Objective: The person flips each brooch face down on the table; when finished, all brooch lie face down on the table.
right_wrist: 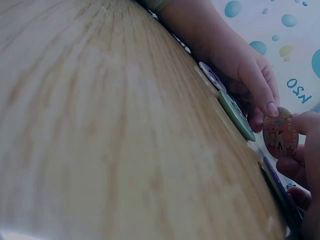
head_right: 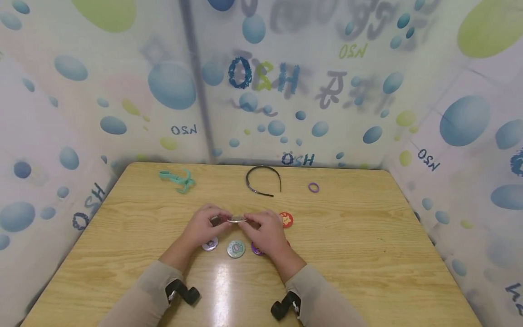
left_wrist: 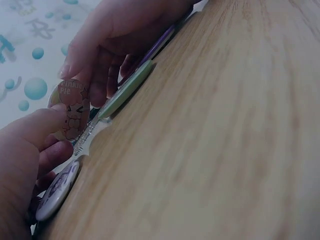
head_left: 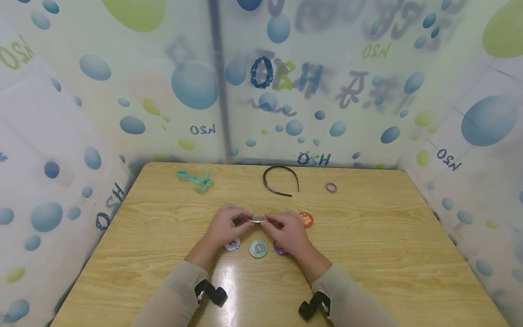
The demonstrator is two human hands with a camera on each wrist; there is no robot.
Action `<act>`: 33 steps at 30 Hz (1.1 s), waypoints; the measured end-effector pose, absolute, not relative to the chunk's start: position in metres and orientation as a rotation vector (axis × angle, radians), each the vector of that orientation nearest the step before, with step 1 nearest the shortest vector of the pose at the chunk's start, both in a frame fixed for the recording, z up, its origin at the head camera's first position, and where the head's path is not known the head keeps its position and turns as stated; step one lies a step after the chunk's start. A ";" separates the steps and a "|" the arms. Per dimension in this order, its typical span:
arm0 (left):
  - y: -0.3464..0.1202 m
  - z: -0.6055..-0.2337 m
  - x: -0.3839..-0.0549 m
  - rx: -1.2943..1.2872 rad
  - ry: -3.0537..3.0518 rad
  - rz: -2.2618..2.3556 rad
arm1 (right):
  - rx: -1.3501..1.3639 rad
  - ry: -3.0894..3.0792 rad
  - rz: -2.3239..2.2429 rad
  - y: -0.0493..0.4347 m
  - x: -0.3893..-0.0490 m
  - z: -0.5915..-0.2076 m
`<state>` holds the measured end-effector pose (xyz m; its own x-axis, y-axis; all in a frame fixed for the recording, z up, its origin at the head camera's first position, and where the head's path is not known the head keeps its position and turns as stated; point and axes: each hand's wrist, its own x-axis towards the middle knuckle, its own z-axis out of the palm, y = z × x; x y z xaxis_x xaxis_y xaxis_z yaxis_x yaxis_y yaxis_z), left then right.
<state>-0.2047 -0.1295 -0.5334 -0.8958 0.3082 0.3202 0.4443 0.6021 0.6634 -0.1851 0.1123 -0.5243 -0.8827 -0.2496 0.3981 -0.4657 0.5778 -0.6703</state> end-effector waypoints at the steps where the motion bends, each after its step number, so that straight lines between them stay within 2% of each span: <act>1: -0.129 -0.534 -0.205 -0.632 -2.657 -1.164 | 0.592 -2.551 1.194 0.112 -0.185 -0.524; 14: -0.130 -0.530 -0.202 -0.618 -2.699 -1.157 | 0.673 -2.506 1.177 0.112 -0.185 -0.522; 33: -0.131 -0.533 -0.206 -0.641 -2.740 -1.089 | 0.558 -2.616 1.149 0.112 -0.186 -0.526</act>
